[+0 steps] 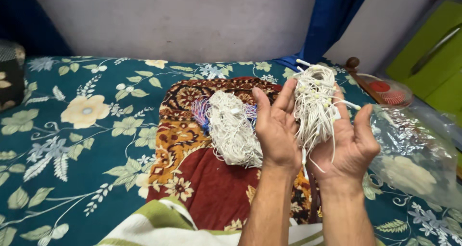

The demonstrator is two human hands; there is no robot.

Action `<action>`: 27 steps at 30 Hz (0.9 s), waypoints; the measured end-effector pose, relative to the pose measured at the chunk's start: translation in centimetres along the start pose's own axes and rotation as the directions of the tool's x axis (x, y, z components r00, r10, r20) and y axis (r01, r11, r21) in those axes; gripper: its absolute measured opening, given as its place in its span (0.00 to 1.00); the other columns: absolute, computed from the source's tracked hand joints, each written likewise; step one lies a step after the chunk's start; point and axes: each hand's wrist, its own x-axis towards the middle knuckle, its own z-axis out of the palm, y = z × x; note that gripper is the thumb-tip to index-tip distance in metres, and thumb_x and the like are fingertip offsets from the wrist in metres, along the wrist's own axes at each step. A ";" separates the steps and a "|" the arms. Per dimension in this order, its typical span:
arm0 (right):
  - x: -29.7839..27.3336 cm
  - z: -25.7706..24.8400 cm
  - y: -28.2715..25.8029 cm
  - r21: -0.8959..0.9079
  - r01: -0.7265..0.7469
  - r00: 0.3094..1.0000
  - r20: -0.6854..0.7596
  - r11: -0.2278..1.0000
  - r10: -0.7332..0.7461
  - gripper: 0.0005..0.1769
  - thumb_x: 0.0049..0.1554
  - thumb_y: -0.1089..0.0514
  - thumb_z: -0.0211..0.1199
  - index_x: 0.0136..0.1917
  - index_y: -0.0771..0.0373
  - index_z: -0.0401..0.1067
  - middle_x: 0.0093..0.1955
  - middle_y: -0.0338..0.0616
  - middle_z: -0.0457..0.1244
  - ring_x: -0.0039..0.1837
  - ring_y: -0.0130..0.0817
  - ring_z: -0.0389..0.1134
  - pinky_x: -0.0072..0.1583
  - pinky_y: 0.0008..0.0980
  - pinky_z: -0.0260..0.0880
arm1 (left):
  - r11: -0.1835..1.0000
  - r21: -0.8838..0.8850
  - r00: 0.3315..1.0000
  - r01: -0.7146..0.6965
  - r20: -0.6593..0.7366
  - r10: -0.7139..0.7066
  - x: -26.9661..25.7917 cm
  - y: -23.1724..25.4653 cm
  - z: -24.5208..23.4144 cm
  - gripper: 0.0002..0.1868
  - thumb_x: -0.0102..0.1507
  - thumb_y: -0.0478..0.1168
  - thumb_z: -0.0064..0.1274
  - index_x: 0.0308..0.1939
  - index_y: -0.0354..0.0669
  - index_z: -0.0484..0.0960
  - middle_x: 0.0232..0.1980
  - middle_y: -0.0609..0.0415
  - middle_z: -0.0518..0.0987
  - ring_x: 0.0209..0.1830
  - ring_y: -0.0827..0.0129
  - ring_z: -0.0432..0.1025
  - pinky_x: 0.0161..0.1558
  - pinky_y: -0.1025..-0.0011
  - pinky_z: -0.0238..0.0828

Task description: The person sits on a bed and sorts tangled white and colored cables by hand. They separate the white cables from the colored ones, then bundle each group into neat piles.

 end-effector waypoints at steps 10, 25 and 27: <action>4.2 -7.4 -2.1 -0.054 -0.001 0.996 -0.084 0.999 -0.004 0.52 0.58 0.49 0.67 0.85 0.70 0.45 0.79 0.55 0.56 0.77 0.45 0.60 0.78 0.43 0.57 | 0.996 0.017 0.995 0.088 -0.047 -0.087 5.0 -6.8 -1.1 0.50 0.69 0.70 0.26 0.76 0.26 0.57 0.72 0.38 0.70 0.70 0.57 0.67 0.70 0.62 0.62; 9.3 -34.6 -6.5 -0.244 -0.170 0.944 -0.320 0.955 0.086 0.43 0.58 0.62 0.61 0.83 0.69 0.52 0.78 0.57 0.57 0.76 0.45 0.61 0.76 0.44 0.59 | 0.919 0.312 0.955 0.241 -0.245 -0.167 14.7 -30.6 -10.4 0.36 0.74 0.60 0.29 0.64 0.31 0.77 0.56 0.48 0.82 0.53 0.66 0.77 0.56 0.70 0.73; 10.0 -38.1 -6.5 -0.279 -0.222 0.931 -0.345 0.934 0.118 0.43 0.57 0.64 0.60 0.83 0.69 0.52 0.77 0.57 0.57 0.75 0.45 0.61 0.75 0.43 0.59 | 0.827 0.496 0.950 0.264 -0.283 -0.134 15.7 -33.0 -12.1 0.38 0.71 0.61 0.28 0.65 0.30 0.75 0.58 0.40 0.81 0.57 0.58 0.76 0.58 0.67 0.70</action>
